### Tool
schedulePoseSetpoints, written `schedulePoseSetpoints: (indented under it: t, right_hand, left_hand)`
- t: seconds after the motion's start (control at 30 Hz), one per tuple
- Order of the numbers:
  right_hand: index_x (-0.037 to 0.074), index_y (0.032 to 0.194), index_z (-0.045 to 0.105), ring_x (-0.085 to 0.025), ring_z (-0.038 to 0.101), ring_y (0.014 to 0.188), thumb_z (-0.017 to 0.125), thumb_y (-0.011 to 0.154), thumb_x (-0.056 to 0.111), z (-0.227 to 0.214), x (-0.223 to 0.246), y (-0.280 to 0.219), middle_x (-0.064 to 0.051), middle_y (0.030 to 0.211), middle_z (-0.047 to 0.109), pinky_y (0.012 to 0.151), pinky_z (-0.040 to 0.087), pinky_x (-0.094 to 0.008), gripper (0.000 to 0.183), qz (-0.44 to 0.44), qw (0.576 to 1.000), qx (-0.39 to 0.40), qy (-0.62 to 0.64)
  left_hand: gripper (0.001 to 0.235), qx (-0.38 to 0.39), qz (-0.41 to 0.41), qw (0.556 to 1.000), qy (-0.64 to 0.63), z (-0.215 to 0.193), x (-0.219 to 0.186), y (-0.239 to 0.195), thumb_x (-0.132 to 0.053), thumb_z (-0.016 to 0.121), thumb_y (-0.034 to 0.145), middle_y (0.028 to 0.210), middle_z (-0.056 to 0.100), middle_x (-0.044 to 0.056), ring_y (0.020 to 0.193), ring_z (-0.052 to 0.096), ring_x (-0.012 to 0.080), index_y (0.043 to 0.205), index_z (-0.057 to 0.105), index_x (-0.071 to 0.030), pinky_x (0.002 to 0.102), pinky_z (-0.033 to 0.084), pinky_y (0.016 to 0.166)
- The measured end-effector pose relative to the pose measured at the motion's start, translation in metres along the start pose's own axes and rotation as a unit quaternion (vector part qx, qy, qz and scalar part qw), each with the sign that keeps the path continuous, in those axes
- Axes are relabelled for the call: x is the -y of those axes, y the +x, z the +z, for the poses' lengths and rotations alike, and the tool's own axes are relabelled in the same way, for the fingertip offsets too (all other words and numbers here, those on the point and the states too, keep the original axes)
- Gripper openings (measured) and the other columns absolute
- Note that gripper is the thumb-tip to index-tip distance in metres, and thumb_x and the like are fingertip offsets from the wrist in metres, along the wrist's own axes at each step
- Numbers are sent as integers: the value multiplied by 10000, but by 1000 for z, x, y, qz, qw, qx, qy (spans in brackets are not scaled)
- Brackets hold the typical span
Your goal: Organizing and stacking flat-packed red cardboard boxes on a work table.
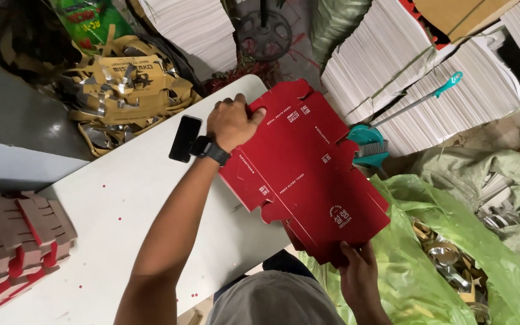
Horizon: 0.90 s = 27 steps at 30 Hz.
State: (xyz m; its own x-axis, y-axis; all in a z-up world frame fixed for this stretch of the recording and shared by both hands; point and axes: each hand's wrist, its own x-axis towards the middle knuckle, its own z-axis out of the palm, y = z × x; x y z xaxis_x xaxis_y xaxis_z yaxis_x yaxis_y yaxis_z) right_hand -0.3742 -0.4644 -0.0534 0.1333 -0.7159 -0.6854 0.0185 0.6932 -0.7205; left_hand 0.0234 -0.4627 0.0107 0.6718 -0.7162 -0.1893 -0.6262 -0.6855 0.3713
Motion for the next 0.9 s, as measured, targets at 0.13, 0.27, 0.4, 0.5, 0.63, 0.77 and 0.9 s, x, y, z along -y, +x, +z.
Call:
schedulePoseSetpoints:
  t: [0.13, 0.27, 0.4, 0.5, 0.63, 0.77, 0.9]
  right_hand:
    - [43, 1319, 554, -322, 586, 975, 562, 949, 22, 1, 20, -7, -134, 1132, 611, 689, 466, -449, 371, 10, 1000, 8, 13]
    - [73, 1268, 549, -283, 612, 864, 627, 935, 94, -39, 19, 19, -124, 1065, 643, 574, 488, -455, 342, -16, 999, 9, -33]
    - [57, 1208, 575, -276, 616, 880, 653, 896, 75, -76, 32, 47, -142, 1055, 655, 628, 494, -422, 322, -15, 989, 20, -148]
    - [77, 1238, 592, -282, 645, 849, 641, 871, 60, -73, 39, 49, -140, 1039, 690, 613, 495, -390, 370, 6, 991, 49, -124]
    - [30, 1306, 563, -337, 670, 985, 604, 922, 129, -39, 55, 26, -183, 1140, 690, 793, 554, -440, 398, -24, 990, 11, -142]
    - [6, 1356, 548, -338, 675, 984, 615, 928, 97, -21, 73, -37, -198, 1206, 680, 805, 580, -448, 443, -147, 974, 12, -174]
    - [56, 1318, 517, -222, 623, 931, 695, 920, 128, -35, 42, -77, -154, 1137, 674, 781, 519, -361, 441, -274, 928, 4, -252]
  left_hand:
    - [597, 163, -47, 981, -90, -55, -15, -37, -654, 433, 953, 931, 629, 77, 761, 676, 271, 1205, 435, -113, 445, 544, 595]
    - [578, 160, -57, 969, -182, -27, 17, -109, -604, 484, 946, 757, 536, 12, 508, 542, 138, 1174, 400, -79, 313, 414, 368]
    - [608, 148, -179, 930, -284, 8, 31, -163, -579, 616, 841, 842, 638, 60, 996, 500, 192, 1202, 459, -115, 394, 429, 847]
    - [838, 112, -205, 937, -259, 29, 43, -167, -626, 684, 720, 1157, 510, 118, 1349, 363, 299, 1392, 469, -173, 470, 355, 1126]
    - [543, 153, -200, 901, -353, 13, 23, -160, -523, 693, 762, 1054, 732, 40, 995, 705, 213, 1133, 597, -138, 339, 504, 854]
    - [559, 51, -137, 931, -335, 39, 43, -186, -552, 693, 779, 1100, 766, 80, 1023, 744, 264, 1128, 708, -114, 366, 575, 860]
    - [553, -37, -59, 905, -419, 38, 100, -257, -445, 737, 824, 1038, 736, 92, 951, 686, 219, 1201, 605, -62, 357, 541, 829]
